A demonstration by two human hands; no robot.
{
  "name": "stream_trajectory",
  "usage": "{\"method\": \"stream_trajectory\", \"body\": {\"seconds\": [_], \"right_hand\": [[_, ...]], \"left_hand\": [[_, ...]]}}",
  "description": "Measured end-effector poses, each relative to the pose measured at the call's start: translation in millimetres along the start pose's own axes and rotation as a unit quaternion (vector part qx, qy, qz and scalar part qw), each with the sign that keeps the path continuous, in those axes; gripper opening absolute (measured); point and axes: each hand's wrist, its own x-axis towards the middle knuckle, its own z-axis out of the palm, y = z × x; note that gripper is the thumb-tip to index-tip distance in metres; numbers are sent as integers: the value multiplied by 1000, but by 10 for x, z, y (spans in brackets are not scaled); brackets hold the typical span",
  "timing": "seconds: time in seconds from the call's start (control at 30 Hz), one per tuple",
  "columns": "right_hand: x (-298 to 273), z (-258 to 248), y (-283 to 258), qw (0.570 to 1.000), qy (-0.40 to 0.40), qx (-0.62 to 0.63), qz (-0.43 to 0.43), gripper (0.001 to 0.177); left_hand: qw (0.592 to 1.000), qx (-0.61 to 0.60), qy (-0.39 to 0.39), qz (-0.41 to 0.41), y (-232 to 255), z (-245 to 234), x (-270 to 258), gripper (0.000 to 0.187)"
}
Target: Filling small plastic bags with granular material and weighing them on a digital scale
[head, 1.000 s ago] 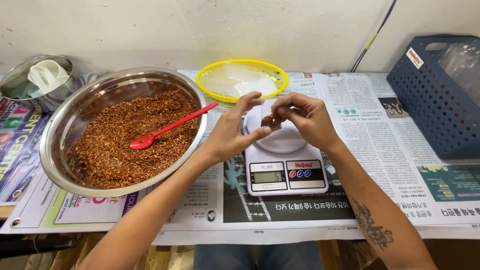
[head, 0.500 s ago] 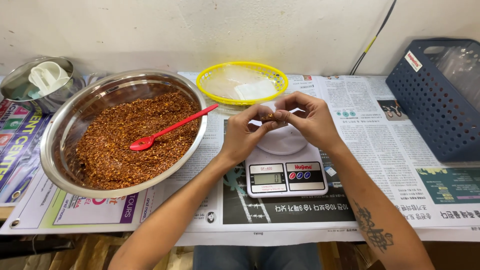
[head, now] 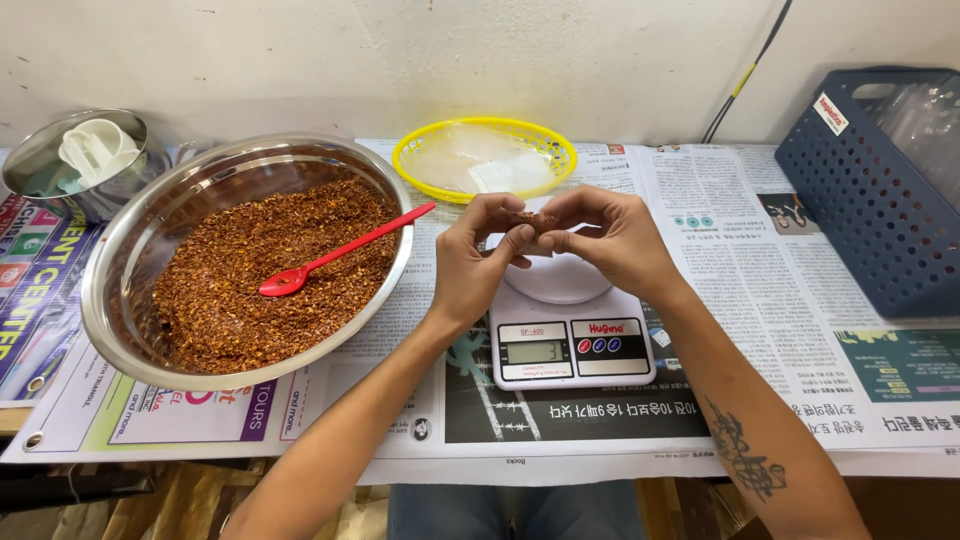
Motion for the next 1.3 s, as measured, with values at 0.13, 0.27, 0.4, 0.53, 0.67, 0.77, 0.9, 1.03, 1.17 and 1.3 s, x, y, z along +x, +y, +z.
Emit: {"method": "stream_trajectory", "body": {"seconds": [0.13,0.27,0.4,0.53,0.67,0.77,0.9,1.03,1.17,1.3], "right_hand": [[-1,-47,102,1000,-6,-13,23,20],[-4,-63,53,999,-25,-12,46,22],[27,-105,152,998,-32,-2,49,31],[46,-168,183,998,-23,8,53,35],[16,-165,28,996,-37,3,79,26],[8,-134,-86,995,-23,21,98,9],[50,-191,162,997,-6,-15,80,6],[50,-218,271,995,30,-71,69,20],[11,-143,199,993,49,-76,77,40],[-9,-105,102,981,44,-172,78,43]], "left_hand": [[999,13,-18,-23,-89,-32,22,21],[999,44,-22,-23,-191,-47,64,16],[999,42,-23,-23,-187,-34,68,16],[998,31,-27,-43,-147,-7,73,19],[995,60,-55,-62,-187,-31,186,14],[992,92,-67,-57,-320,-53,262,13],[989,93,-74,-90,-247,-7,296,22],[979,187,-71,-33,-365,-22,401,8],[964,258,-59,28,-428,-52,391,13],[949,304,-57,69,-281,-80,278,30]]}}
